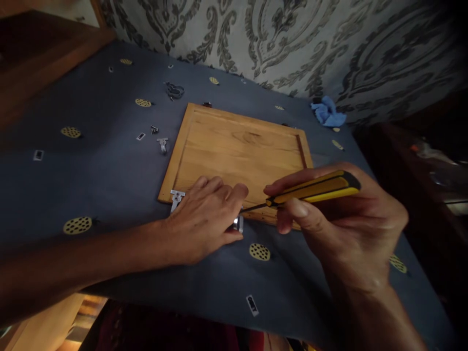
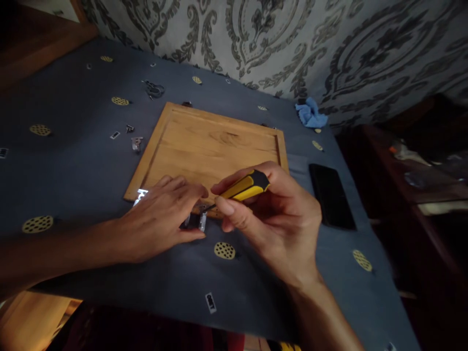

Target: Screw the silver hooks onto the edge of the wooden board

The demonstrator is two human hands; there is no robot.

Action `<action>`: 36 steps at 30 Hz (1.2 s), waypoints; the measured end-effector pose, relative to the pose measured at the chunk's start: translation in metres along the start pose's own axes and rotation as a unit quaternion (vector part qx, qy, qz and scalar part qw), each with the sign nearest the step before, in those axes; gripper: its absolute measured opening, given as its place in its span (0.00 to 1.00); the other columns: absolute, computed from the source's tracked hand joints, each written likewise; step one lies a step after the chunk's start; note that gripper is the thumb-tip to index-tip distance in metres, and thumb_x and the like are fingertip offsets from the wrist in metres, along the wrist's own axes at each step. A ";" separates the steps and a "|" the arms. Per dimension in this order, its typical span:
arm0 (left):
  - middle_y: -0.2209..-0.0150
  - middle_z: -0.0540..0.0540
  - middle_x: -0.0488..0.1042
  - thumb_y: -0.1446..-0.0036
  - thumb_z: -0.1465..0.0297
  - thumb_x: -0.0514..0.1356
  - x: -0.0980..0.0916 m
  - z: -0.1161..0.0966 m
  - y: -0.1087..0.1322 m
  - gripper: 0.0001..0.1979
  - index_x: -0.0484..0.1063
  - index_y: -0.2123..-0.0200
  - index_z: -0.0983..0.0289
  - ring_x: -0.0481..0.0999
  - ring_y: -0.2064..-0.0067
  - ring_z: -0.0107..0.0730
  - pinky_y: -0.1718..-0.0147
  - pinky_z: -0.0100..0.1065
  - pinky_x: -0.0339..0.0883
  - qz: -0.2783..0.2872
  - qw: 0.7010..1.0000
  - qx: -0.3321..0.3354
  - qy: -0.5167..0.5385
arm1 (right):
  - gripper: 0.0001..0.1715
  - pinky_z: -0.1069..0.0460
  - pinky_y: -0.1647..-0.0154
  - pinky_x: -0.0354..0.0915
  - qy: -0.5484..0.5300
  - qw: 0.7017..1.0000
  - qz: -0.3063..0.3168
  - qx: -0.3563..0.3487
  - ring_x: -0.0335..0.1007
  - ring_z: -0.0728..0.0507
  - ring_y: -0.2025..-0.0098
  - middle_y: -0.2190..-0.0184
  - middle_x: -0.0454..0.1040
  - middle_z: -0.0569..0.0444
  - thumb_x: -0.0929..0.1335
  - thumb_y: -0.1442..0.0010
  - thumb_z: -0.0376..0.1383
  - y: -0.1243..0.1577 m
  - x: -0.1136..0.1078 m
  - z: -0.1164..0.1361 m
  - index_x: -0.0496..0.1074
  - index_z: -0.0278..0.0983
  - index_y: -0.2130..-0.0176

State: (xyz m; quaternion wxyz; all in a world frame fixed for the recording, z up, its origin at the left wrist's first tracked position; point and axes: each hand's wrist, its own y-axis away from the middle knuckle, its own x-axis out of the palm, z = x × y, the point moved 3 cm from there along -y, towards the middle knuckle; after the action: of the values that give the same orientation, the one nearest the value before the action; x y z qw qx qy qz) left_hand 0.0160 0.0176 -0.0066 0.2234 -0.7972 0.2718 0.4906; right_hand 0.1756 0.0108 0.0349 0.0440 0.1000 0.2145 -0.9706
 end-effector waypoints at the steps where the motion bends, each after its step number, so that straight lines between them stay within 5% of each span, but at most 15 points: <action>1: 0.56 0.57 0.75 0.43 0.60 0.70 0.000 0.000 0.000 0.25 0.64 0.49 0.65 0.72 0.51 0.46 0.51 0.43 0.62 0.001 1.000 0.000 -0.001 | 0.06 0.54 0.80 0.73 0.003 1.000 0.006 0.005 0.73 0.50 0.78 0.63 0.81 0.54 0.75 0.39 0.38 0.001 -0.001 0.000 0.79 0.40 0.60; 4: 0.56 0.57 0.75 0.43 0.61 0.70 0.000 -0.001 0.000 0.24 0.65 0.50 0.64 0.72 0.51 0.46 0.51 0.44 0.62 0.001 1.000 0.000 -0.004 | 0.08 0.51 0.74 0.76 0.015 1.000 0.011 0.011 0.74 0.49 0.77 0.61 0.81 0.53 0.73 0.36 0.38 0.005 -0.004 0.000 0.80 0.40 0.56; 8: 0.59 0.56 0.75 0.43 0.61 0.70 -0.001 -0.001 0.000 0.23 0.65 0.52 0.64 0.72 0.52 0.46 0.52 0.43 0.63 0.004 1.000 -0.002 -0.012 | 0.06 0.55 0.83 0.70 0.010 0.999 -0.011 -0.032 0.72 0.51 0.80 0.63 0.81 0.54 0.77 0.41 0.34 0.008 -0.005 -0.003 0.80 0.38 0.61; 16: 0.60 0.55 0.74 0.43 0.61 0.70 -0.001 0.000 0.000 0.22 0.66 0.54 0.64 0.71 0.53 0.45 0.53 0.42 0.63 0.003 1.000 0.004 -0.010 | 0.05 0.54 0.85 0.64 0.031 0.977 -0.159 -0.136 0.67 0.52 0.83 0.68 0.80 0.54 0.76 0.40 0.34 0.009 -0.015 -0.010 0.78 0.34 0.66; 28: 0.59 0.56 0.74 0.42 0.60 0.69 -0.001 0.000 0.001 0.22 0.65 0.52 0.64 0.70 0.52 0.45 0.52 0.43 0.62 0.004 1.000 0.004 -0.004 | 0.06 0.50 0.84 0.67 0.054 0.989 -0.125 -0.064 0.68 0.50 0.82 0.67 0.79 0.57 0.75 0.40 0.37 0.013 -0.013 -0.012 0.76 0.39 0.64; 36: 0.59 0.55 0.74 0.41 0.62 0.68 -0.002 0.000 0.001 0.19 0.65 0.54 0.63 0.71 0.52 0.45 0.52 0.43 0.62 0.005 1.000 0.000 0.005 | 0.08 0.54 0.84 0.68 0.004 0.993 -0.094 -0.071 0.71 0.50 0.81 0.66 0.81 0.55 0.76 0.44 0.28 0.012 -0.009 -0.011 0.77 0.37 0.63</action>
State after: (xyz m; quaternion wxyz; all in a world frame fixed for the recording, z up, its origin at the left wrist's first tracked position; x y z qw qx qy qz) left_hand 0.0148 0.0172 -0.0049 0.2192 -0.7986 0.2767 0.4875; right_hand 0.1879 0.0054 0.0225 -0.0412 0.0798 0.2918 -0.9523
